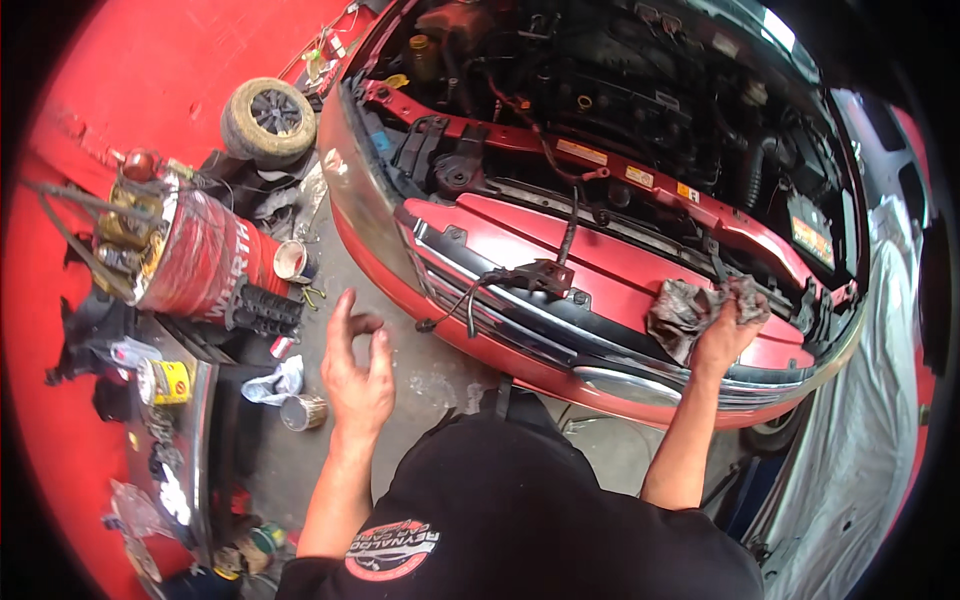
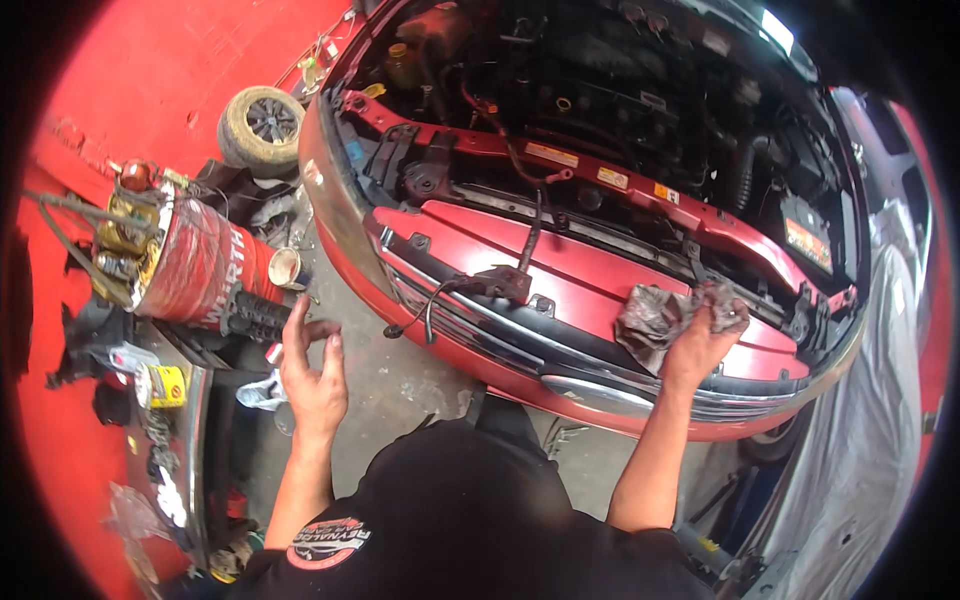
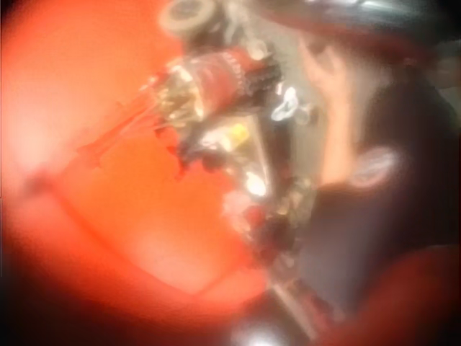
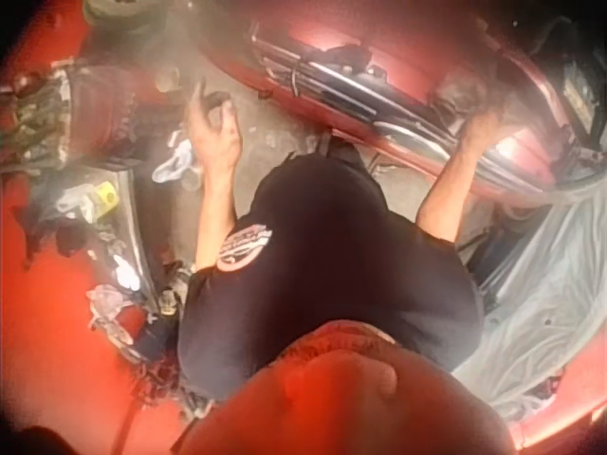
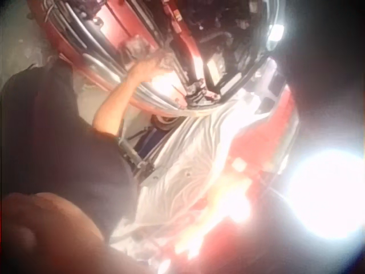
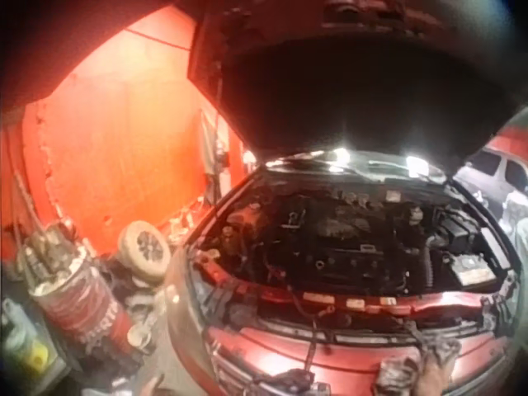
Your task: The person manipulates a wire harness and electrical connector near a car engine, wipes a component with a rag, and probes a connector using a screwdriver.
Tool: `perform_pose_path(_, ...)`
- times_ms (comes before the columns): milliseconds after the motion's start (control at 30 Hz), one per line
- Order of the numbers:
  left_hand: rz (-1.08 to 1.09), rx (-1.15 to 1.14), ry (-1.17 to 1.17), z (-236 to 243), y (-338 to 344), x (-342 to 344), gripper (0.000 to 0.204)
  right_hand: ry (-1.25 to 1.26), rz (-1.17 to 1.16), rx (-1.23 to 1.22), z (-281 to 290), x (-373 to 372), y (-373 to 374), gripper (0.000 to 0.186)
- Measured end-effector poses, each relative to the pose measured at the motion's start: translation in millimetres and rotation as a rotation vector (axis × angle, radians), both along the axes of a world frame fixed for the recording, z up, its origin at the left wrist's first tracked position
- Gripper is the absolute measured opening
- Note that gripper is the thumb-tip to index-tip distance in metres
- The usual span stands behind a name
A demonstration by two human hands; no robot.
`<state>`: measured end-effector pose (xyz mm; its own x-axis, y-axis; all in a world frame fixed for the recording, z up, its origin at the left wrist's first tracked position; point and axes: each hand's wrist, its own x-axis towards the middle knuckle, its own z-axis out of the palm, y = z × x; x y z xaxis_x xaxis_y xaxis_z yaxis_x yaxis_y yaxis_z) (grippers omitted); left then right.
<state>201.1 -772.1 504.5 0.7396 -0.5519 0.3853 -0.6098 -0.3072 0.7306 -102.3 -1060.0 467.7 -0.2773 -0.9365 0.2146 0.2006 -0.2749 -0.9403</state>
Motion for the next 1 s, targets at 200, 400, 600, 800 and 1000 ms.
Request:
perform_pose_path(200,0.139,-0.09,0.693,-56,123,-28,0.039,0.026,0.515,-0.27,107,59,71,0.028)
perform_pose_path(400,-0.249,-0.516,1.031,-74,149,-87,0.044,0.358,1.492,-0.579,121,148,279,0.054)
perform_pose_path(600,-0.185,-0.32,0.9,-30,175,-79,0.031,0.629,1.235,-0.776,44,153,327,0.044)
perform_pose_path(800,-0.34,0.462,0.286,0,183,-89,0.024,0.11,1.697,0.445,14,150,316,0.06)
perform_pose_path(1000,-0.182,0.121,0.206,-26,147,-115,0.017,0.287,1.94,0.479,-5,137,250,0.056)
